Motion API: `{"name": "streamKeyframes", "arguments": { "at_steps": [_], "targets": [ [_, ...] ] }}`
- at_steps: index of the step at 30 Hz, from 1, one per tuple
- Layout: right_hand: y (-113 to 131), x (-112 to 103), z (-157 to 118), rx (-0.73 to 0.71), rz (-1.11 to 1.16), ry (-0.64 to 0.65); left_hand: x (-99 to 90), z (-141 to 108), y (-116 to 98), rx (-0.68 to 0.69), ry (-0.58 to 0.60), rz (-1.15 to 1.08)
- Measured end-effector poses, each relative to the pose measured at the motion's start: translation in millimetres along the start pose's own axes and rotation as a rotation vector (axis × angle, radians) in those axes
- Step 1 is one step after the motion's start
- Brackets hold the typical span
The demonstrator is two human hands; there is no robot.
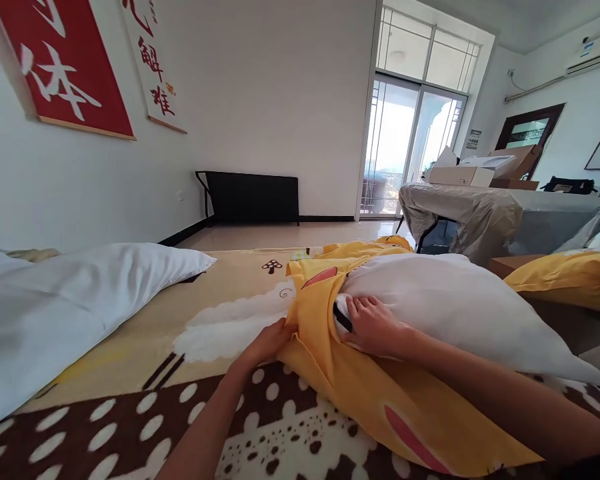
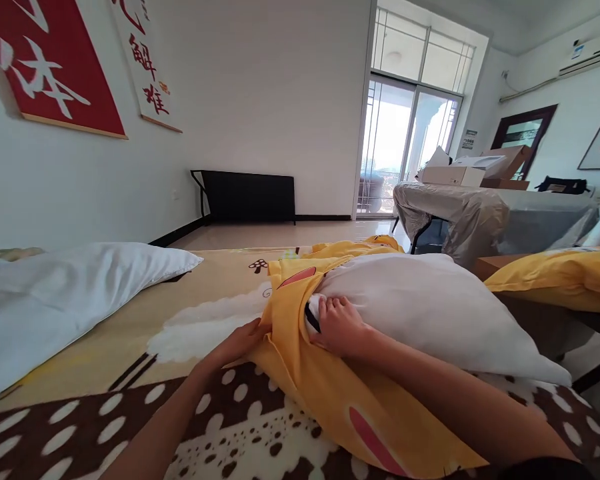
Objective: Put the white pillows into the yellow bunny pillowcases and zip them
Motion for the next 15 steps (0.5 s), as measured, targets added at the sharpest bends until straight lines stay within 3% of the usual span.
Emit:
{"name": "streamKeyframes", "arguments": {
  "at_steps": [3, 7, 11, 15],
  "targets": [
    [2.3, 3.8, 28.5, 0.121, 0.097, 0.006, 5.2, -2.9, 16.1, 0.036, -0.057, -0.094],
    [19.5, 22.0, 54.0, 0.198, 0.272, -0.054, -18.6, -8.9, 21.4, 0.075, -0.135, -0.237],
    [30.2, 40.7, 51.4, 0.215, 0.472, -0.145, -53.7, -18.6, 4.0, 0.109, -0.185, -0.362],
    [23.0, 38.5, 43.5, 0.116, 0.810, -0.103, -74.7, -31.6, -26.3, 0.193, -0.195, -0.469]
  ]
}}
Point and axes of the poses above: each hand's wrist, its own z-axis towards the middle knuckle, its own x-axis out of the palm, y = z × x, the point moved 5 cm from there along z, towards the middle knuckle, and after that the axes turned 10 degrees about x, right-handed, at the moved point
